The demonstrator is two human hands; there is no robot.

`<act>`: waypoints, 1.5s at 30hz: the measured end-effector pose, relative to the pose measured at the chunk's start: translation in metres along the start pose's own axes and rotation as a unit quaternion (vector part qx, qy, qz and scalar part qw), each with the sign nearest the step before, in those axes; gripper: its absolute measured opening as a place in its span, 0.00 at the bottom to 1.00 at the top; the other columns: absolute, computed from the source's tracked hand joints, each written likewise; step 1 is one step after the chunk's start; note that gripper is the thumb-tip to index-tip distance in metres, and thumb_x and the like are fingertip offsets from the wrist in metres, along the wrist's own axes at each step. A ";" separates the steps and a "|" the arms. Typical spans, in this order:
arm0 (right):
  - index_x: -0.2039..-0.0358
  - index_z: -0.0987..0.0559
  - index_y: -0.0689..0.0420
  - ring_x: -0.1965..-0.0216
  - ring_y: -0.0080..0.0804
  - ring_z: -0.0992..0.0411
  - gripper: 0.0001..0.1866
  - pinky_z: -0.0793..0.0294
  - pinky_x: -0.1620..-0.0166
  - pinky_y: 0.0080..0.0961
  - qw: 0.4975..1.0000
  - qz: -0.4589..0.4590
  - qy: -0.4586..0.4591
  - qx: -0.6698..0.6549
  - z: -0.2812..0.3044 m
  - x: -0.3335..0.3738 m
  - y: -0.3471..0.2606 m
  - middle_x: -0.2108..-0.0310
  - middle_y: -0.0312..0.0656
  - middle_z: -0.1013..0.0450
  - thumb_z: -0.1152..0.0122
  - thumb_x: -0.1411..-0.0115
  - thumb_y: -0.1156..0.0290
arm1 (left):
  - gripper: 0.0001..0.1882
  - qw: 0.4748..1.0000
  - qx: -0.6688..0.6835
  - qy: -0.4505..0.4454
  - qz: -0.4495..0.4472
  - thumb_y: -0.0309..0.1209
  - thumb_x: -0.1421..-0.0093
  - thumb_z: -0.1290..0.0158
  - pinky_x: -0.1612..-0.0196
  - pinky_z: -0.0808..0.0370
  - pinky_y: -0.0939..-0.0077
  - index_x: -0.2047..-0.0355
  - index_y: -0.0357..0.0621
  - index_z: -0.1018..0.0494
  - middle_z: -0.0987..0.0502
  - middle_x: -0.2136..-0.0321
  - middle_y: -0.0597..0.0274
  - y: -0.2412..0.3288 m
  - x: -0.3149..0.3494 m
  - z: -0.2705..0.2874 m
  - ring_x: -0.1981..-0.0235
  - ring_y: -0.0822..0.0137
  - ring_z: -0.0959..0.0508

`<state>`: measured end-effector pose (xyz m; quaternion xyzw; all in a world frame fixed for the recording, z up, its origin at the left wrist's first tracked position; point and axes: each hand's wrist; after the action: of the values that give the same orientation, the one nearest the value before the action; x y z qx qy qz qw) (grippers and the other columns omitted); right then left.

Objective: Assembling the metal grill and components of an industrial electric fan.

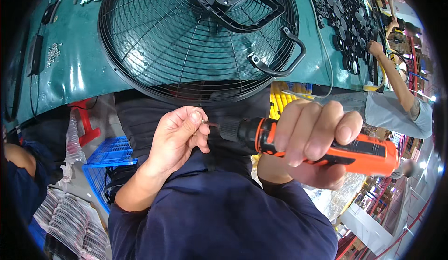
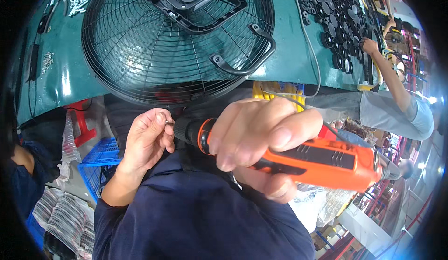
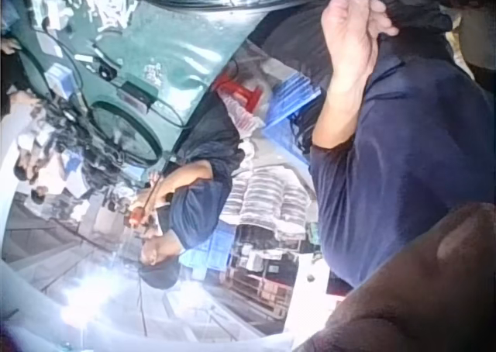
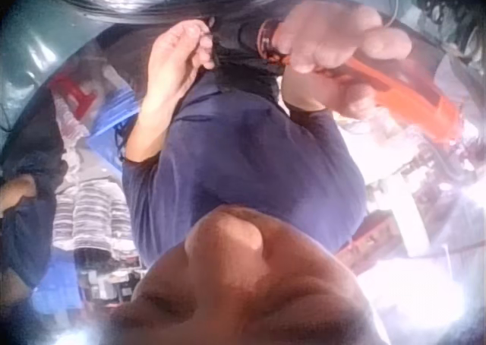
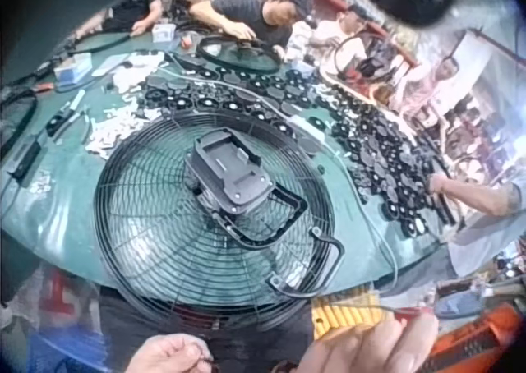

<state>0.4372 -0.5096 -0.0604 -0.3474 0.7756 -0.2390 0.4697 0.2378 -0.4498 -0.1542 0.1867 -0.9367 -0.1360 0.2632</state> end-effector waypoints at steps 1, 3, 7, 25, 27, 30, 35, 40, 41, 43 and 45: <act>0.50 0.33 0.59 0.75 0.33 0.24 0.22 0.23 0.71 0.32 1.000 0.009 -0.001 0.013 -0.003 0.000 0.002 0.65 0.43 0.27 0.36 0.37 0.64 | 0.12 1.000 0.000 0.001 -0.001 0.35 0.29 0.51 0.72 0.18 0.77 0.62 0.37 0.27 0.21 0.71 0.61 0.000 0.000 -0.001 0.77 0.74 0.20; 0.50 0.33 0.60 0.75 0.33 0.24 0.22 0.23 0.71 0.33 1.000 0.015 0.000 0.027 -0.007 0.001 0.005 0.66 0.43 0.26 0.36 0.38 0.64 | 0.14 0.999 -0.020 0.033 0.008 0.38 0.28 0.52 0.77 0.21 0.80 0.63 0.39 0.28 0.22 0.73 0.66 -0.001 0.001 -0.003 0.80 0.79 0.24; 0.51 0.30 0.59 0.73 0.26 0.25 0.21 0.23 0.72 0.25 0.999 0.007 -0.008 0.054 -0.006 0.003 0.004 0.66 0.38 0.28 0.35 0.38 0.63 | 0.13 0.999 -0.005 0.046 0.018 0.38 0.29 0.52 0.77 0.22 0.82 0.64 0.40 0.29 0.23 0.74 0.68 0.000 0.000 -0.005 0.81 0.81 0.25; 0.52 0.29 0.60 0.74 0.27 0.25 0.19 0.22 0.73 0.23 0.997 0.029 -0.018 0.069 -0.001 0.010 0.005 0.66 0.39 0.26 0.34 0.39 0.65 | 0.12 0.999 0.044 0.028 -0.011 0.30 0.30 0.49 0.64 0.15 0.71 0.51 0.35 0.26 0.18 0.64 0.53 -0.010 0.001 0.005 0.68 0.66 0.15; 0.52 0.29 0.60 0.74 0.27 0.25 0.20 0.22 0.73 0.23 0.998 0.027 -0.015 0.054 0.000 0.010 0.009 0.66 0.39 0.26 0.33 0.39 0.65 | 0.10 0.999 0.024 0.027 0.014 0.31 0.30 0.49 0.66 0.15 0.71 0.55 0.36 0.25 0.18 0.66 0.55 -0.011 -0.001 0.008 0.72 0.68 0.16; 0.51 0.29 0.60 0.74 0.26 0.25 0.20 0.22 0.73 0.23 0.997 0.030 -0.022 0.068 0.001 0.008 0.012 0.66 0.39 0.26 0.33 0.39 0.65 | 0.11 0.999 0.009 0.035 0.022 0.35 0.30 0.48 0.68 0.16 0.71 0.61 0.37 0.26 0.20 0.71 0.59 -0.017 -0.007 0.011 0.77 0.71 0.19; 0.51 0.29 0.60 0.75 0.27 0.26 0.20 0.24 0.74 0.24 0.993 0.012 -0.050 0.110 0.002 0.005 0.017 0.68 0.38 0.28 0.35 0.38 0.64 | 0.16 0.998 -0.035 0.055 0.006 0.41 0.31 0.47 0.70 0.17 0.73 0.66 0.39 0.27 0.23 0.75 0.63 -0.024 -0.015 0.015 0.80 0.74 0.22; 0.50 0.31 0.60 0.76 0.27 0.27 0.21 0.25 0.74 0.26 0.994 0.009 -0.031 0.108 0.000 0.002 0.024 0.68 0.39 0.30 0.36 0.38 0.63 | 0.20 0.992 -0.100 0.072 -0.018 0.43 0.30 0.50 0.73 0.17 0.71 0.72 0.41 0.26 0.23 0.78 0.62 -0.025 -0.017 0.016 0.81 0.73 0.22; 0.50 0.31 0.60 0.76 0.28 0.27 0.22 0.25 0.74 0.26 0.992 -0.003 -0.040 0.116 0.000 0.000 0.024 0.68 0.39 0.30 0.36 0.38 0.62 | 0.20 0.989 -0.115 0.086 -0.011 0.43 0.30 0.50 0.72 0.17 0.71 0.73 0.40 0.26 0.23 0.78 0.62 -0.025 -0.016 0.016 0.81 0.73 0.22; 0.50 0.31 0.60 0.77 0.28 0.28 0.22 0.26 0.74 0.27 0.991 -0.017 -0.049 0.125 0.000 -0.004 0.025 0.68 0.40 0.30 0.37 0.38 0.62 | 0.21 0.987 -0.128 0.102 -0.004 0.43 0.30 0.50 0.71 0.18 0.72 0.73 0.40 0.26 0.23 0.79 0.62 -0.024 -0.015 0.018 0.80 0.73 0.22; 0.49 0.32 0.60 0.76 0.29 0.28 0.22 0.26 0.73 0.27 0.989 -0.031 -0.078 0.124 -0.001 -0.009 0.026 0.68 0.40 0.30 0.37 0.38 0.63 | 0.20 0.984 -0.148 0.097 -0.011 0.43 0.30 0.49 0.68 0.18 0.72 0.68 0.36 0.24 0.22 0.75 0.60 -0.020 -0.015 0.022 0.76 0.71 0.21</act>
<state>0.4311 -0.4859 -0.0734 -0.3279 0.6896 -0.3201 0.5608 0.2435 -0.4582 -0.1864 0.1684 -0.8743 -0.2570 0.3758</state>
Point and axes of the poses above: each hand's wrist, its own x-axis away from the middle knuckle, its own z-axis out of the back of the hand, y = z × x
